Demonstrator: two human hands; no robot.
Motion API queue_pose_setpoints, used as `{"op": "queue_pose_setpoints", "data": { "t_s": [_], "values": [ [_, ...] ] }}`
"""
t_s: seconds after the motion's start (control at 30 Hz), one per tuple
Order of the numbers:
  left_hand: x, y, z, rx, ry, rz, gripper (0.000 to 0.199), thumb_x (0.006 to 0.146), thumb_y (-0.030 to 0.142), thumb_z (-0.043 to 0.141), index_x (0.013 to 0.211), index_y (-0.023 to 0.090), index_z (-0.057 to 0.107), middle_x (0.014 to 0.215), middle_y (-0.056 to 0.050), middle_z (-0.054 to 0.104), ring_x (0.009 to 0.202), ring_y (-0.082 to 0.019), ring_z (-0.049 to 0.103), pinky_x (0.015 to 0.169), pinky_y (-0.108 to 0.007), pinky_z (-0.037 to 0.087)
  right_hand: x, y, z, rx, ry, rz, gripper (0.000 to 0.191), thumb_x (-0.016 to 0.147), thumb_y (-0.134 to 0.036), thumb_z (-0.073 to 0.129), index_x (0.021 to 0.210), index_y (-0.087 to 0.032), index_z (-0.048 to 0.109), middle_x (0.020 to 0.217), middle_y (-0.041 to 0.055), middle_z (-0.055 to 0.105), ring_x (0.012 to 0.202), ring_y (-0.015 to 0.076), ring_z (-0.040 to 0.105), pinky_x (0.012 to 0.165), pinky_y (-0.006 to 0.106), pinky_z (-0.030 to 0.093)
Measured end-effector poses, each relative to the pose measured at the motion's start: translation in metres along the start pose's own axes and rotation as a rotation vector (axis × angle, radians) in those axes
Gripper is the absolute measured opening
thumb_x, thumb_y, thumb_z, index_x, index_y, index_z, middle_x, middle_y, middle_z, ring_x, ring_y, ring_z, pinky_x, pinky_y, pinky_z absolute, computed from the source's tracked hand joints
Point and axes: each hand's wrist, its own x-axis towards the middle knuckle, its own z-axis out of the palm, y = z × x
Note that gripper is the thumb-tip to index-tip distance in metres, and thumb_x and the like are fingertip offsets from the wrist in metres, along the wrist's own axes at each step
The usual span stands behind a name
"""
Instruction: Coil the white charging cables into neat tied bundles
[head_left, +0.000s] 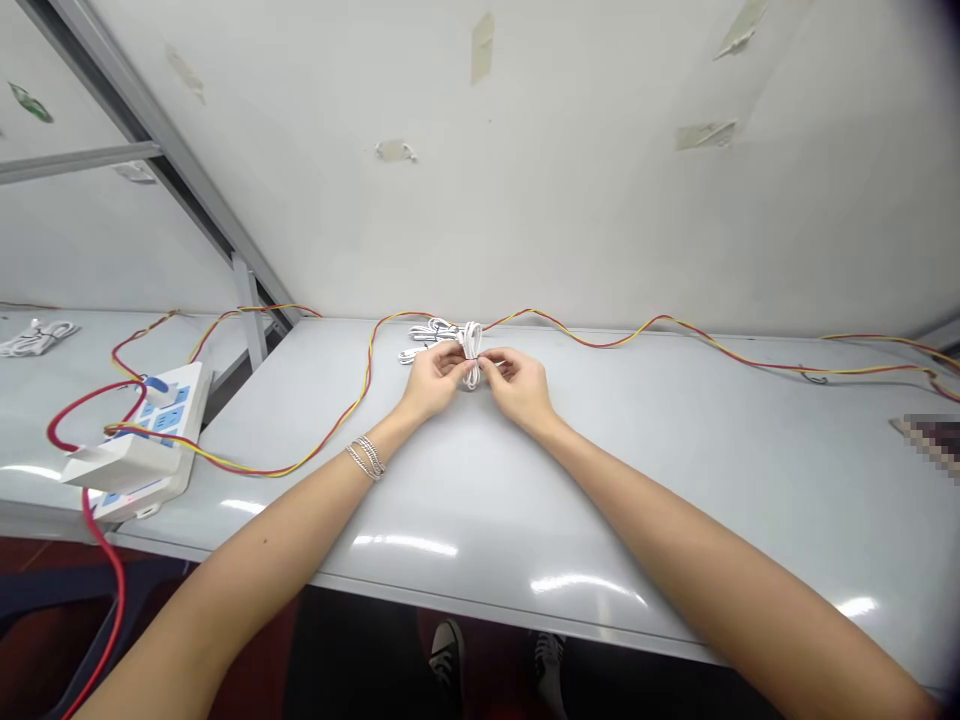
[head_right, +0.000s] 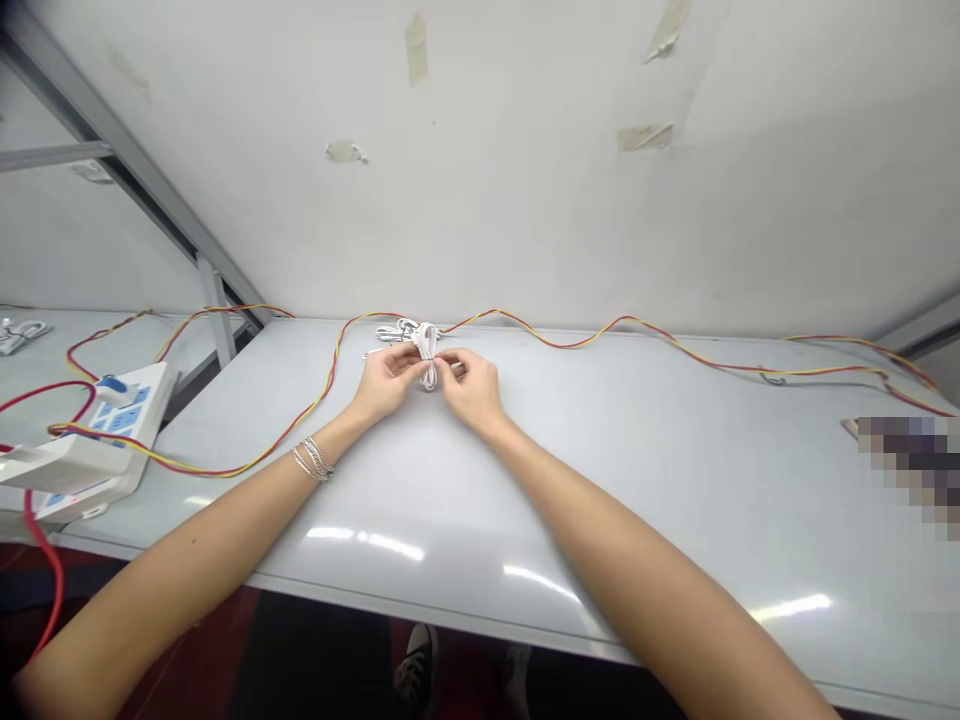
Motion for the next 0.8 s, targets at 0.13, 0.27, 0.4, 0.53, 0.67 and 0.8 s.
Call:
{"op": "queue_pose_setpoints", "data": {
  "t_s": [0.13,0.27,0.4,0.53,0.67,0.8],
  "values": [
    [0.000,0.000,0.000,-0.067,0.004,-0.030,0.028,0.071,0.033,0.079,0.089,0.015,0.069,0.092,-0.008,0.071,0.085,-0.020,0.066,0.081,-0.034,0.053,-0.004,-0.001,0.001,-0.157,0.054,-0.185,0.018,0.086,-0.033,0.059,0.086,-0.018,0.069,0.090,0.0069,0.071,0.067,0.0155,0.061,0.065,0.029,0.050],
    [0.000,-0.004,0.000,-0.012,-0.015,0.013,0.022,0.073,0.026,0.075,0.090,0.015,0.067,0.089,-0.007,0.069,0.084,-0.020,0.066,0.080,-0.036,0.054,-0.004,-0.002,0.001,-0.215,0.064,-0.188,0.016,0.086,-0.029,0.054,0.079,-0.018,0.065,0.082,0.0052,0.069,0.066,0.0152,0.059,0.067,0.030,0.049],
    [0.000,-0.007,-0.001,0.185,0.026,0.207,0.018,0.076,0.014,0.070,0.094,0.018,0.069,0.095,-0.006,0.070,0.093,-0.020,0.065,0.090,-0.038,0.052,0.001,0.000,-0.002,-0.070,-0.016,-0.007,0.016,0.082,-0.031,0.057,0.076,-0.018,0.063,0.075,0.0037,0.066,0.063,0.0150,0.057,0.064,0.029,0.045],
    [0.000,-0.007,-0.002,0.164,0.003,0.228,0.020,0.077,0.013,0.070,0.096,0.018,0.071,0.099,-0.006,0.070,0.096,-0.020,0.065,0.092,-0.038,0.052,0.007,0.001,-0.006,0.206,-0.188,0.217,0.029,0.076,-0.046,0.064,0.069,-0.018,0.061,0.063,0.0004,0.059,0.052,0.0127,0.051,0.055,0.028,0.042],
    [0.000,-0.003,-0.001,-0.067,0.006,-0.017,0.025,0.073,0.025,0.078,0.093,0.014,0.069,0.094,-0.007,0.071,0.089,-0.021,0.067,0.087,-0.038,0.053,0.007,0.000,-0.007,0.233,-0.135,0.170,0.033,0.076,-0.050,0.068,0.072,-0.018,0.063,0.069,0.0026,0.064,0.056,0.0127,0.054,0.057,0.028,0.045],
    [0.002,0.002,-0.001,-0.237,0.079,-0.126,0.039,0.065,0.029,0.084,0.098,0.015,0.070,0.098,-0.008,0.072,0.091,-0.021,0.067,0.088,-0.038,0.053,0.006,-0.001,-0.005,0.277,-0.072,0.145,0.033,0.078,-0.050,0.067,0.089,-0.019,0.066,0.087,0.0064,0.071,0.068,0.0159,0.062,0.058,0.028,0.048]
  ]
}}
